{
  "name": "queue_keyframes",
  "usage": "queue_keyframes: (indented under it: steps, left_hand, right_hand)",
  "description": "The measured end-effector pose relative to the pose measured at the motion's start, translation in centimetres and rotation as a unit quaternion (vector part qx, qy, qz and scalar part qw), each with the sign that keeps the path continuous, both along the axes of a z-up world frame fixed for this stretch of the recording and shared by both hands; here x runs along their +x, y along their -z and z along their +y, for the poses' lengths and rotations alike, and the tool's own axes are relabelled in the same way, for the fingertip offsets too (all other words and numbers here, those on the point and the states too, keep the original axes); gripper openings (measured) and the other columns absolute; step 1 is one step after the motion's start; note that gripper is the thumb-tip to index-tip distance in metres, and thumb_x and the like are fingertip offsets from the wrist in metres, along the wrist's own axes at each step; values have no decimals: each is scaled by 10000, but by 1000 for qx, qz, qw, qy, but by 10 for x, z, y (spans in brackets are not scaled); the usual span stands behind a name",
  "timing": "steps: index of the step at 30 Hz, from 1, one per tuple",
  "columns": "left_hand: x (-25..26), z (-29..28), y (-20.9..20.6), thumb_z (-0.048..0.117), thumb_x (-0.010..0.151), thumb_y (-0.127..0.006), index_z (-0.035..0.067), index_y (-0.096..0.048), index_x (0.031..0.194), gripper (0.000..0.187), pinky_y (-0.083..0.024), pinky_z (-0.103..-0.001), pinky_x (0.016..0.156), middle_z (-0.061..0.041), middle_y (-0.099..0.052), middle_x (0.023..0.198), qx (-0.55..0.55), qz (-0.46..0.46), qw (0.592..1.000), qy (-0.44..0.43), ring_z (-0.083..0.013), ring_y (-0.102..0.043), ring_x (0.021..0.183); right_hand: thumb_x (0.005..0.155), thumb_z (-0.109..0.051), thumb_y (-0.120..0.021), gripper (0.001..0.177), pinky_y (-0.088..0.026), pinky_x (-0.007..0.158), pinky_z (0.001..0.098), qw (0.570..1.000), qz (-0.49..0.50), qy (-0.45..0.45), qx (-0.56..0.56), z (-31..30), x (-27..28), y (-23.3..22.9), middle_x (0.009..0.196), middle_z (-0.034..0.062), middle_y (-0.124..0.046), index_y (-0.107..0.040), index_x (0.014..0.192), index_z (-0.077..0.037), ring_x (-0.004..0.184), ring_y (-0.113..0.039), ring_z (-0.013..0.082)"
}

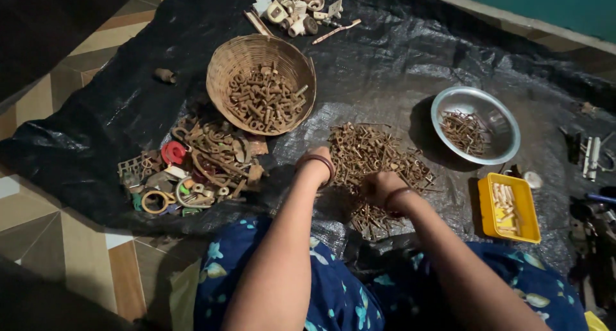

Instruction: The person sits on the floor and sorts small metal hardware pieces by hand, separating them into a woven basket, a metal bowl, and a yellow plastic tray. The hands repeatedly pick up items from a central pile and place them into the respective containers.

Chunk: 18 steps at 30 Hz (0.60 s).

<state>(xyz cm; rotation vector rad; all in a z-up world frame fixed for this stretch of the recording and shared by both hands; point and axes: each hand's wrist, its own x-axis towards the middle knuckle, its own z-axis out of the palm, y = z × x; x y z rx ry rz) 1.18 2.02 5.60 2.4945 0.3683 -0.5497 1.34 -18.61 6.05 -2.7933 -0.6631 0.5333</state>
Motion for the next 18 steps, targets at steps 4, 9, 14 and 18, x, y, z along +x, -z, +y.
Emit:
queue_keyframes:
  steps: [4, 9, 14, 18]
  left_hand:
    - [5, 1, 9, 200, 882, -714, 63, -736, 1194, 341, -540, -458, 1026, -211, -666, 1314, 9, -8, 1000, -10, -377, -635, 1248]
    - [4, 5, 6, 198, 886, -728, 72, -731, 1214, 352, -525, -480, 1042, -191, -655, 1339, 1, 13, 997, -70, -374, -621, 1271]
    - [3, 5, -7, 189, 863, -773, 69, -743, 1212, 370, -543, -468, 1022, -170, -671, 1340, 14, 29, 997, -75, -349, -638, 1264]
    - [-4, 6, -23, 242, 766, -885, 64, -746, 1205, 494, -552, -431, 1021, -168, -677, 1337, 1, 39, 998, -44, -331, -647, 1263]
  right_hand:
    - [894, -226, -729, 148, -617, 815, 379, 989, 12, 122, 84, 15, 18, -40, 921, 110, -794, -730, 1020, -148, 831, -772, 216]
    - [840, -113, -726, 187, -610, 843, 335, 910, -55, 181, 369, 43, 18, -12, 1017, 85, -792, -720, 1027, -127, 925, -767, 185]
    - [770, -189, -788, 289, -556, 892, 428, 980, -92, 22, 177, 65, -2, 70, 1038, 189, -723, -743, 1023, -57, 982, -699, 352]
    - [858, -196, -656, 276, -545, 925, 452, 975, -155, -30, 156, 60, 0, 129, 1170, 219, -670, -733, 1078, -50, 1041, -662, 396]
